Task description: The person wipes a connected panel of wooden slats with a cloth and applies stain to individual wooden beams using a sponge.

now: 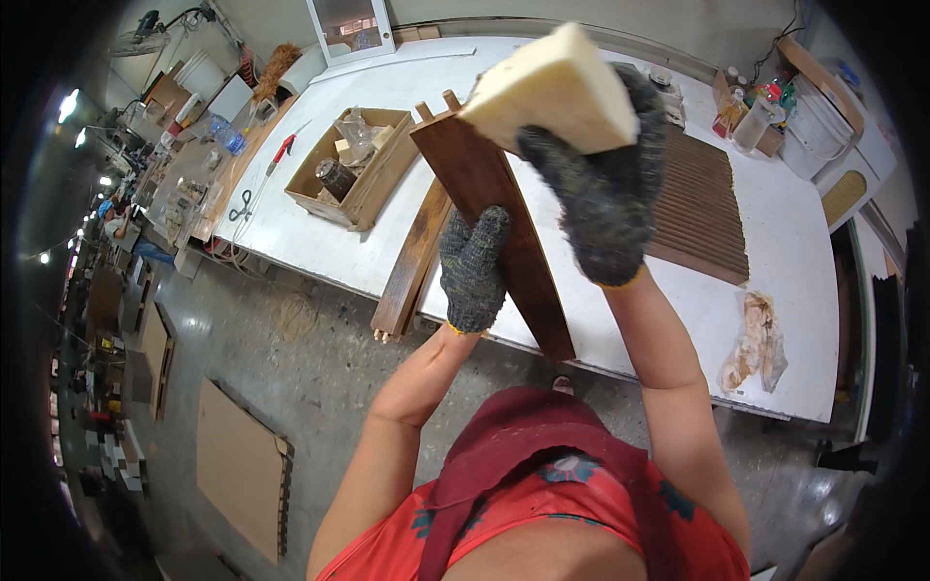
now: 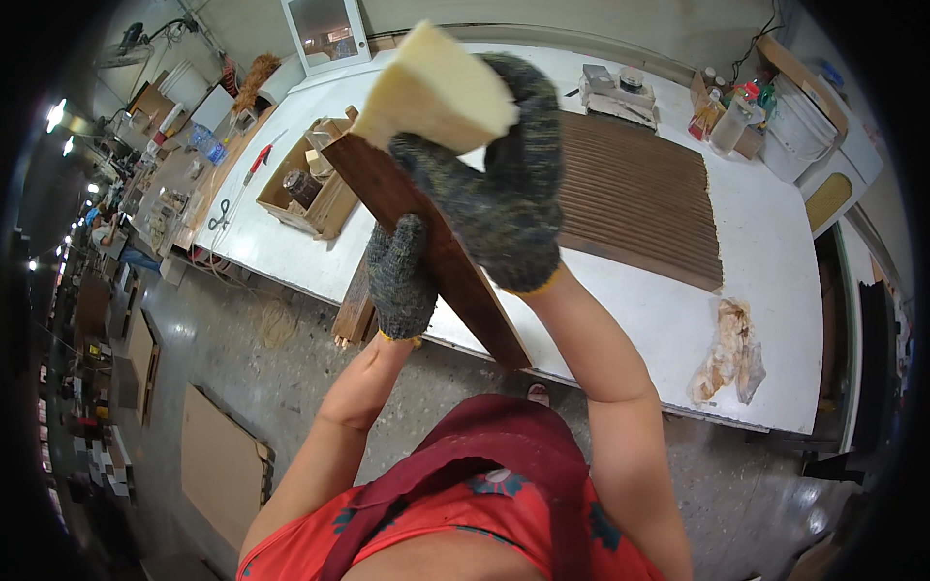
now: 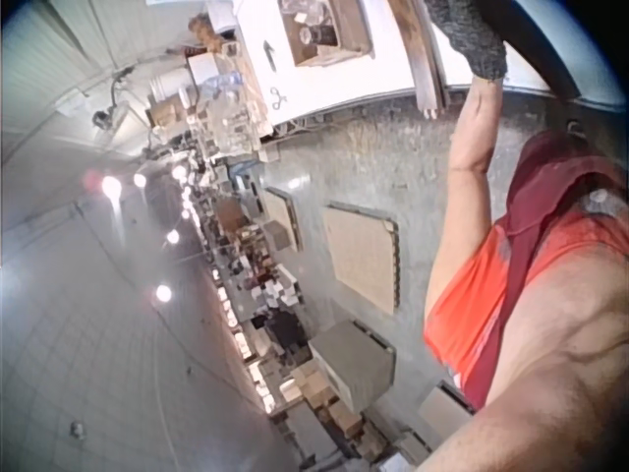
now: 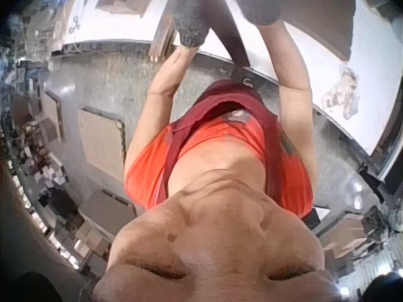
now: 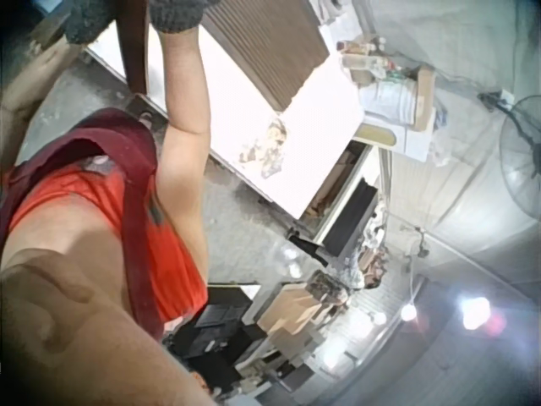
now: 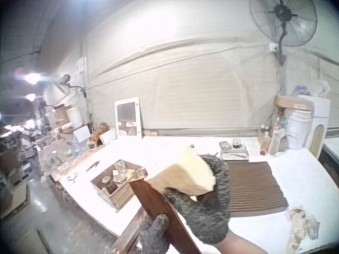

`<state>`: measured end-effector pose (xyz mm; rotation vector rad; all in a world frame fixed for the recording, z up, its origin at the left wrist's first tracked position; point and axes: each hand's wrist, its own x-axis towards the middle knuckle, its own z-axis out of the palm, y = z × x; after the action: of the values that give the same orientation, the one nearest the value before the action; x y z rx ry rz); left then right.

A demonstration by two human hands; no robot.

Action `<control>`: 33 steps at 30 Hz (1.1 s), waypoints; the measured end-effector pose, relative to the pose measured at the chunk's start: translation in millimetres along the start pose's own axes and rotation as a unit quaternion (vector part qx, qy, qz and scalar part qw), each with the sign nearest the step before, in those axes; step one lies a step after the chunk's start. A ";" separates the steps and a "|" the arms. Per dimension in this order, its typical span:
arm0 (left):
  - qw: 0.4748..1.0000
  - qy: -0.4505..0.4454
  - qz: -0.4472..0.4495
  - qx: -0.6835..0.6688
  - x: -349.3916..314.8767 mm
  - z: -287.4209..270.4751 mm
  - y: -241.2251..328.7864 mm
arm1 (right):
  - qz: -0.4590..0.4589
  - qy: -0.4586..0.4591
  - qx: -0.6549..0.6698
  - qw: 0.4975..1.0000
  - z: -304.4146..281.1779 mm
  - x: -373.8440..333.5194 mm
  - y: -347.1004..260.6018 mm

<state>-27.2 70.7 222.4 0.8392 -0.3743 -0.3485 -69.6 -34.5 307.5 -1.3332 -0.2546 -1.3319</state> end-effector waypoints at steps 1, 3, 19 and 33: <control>0.997 -0.007 0.025 0.066 1.0 -1.9 -1.2 | -0.007 -0.011 -0.027 1.000 2.7 -0.8 5.9; 0.978 -0.012 0.069 0.198 3.3 -20.3 -6.8 | -0.053 -0.022 -0.161 0.985 4.5 -7.4 15.6; 0.964 0.230 0.120 0.055 58.7 -69.9 58.4 | 0.096 -0.226 -0.369 0.896 -159.1 -190.5 -3.0; 0.982 -0.060 -0.027 -0.179 9.8 -7.7 14.7 | 0.193 -0.014 -0.053 0.980 -81.5 -48.0 -21.7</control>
<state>-12.9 80.5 230.8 0.4786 -0.3863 -0.5017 -145.0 -66.3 255.4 -1.4078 0.0580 -1.0104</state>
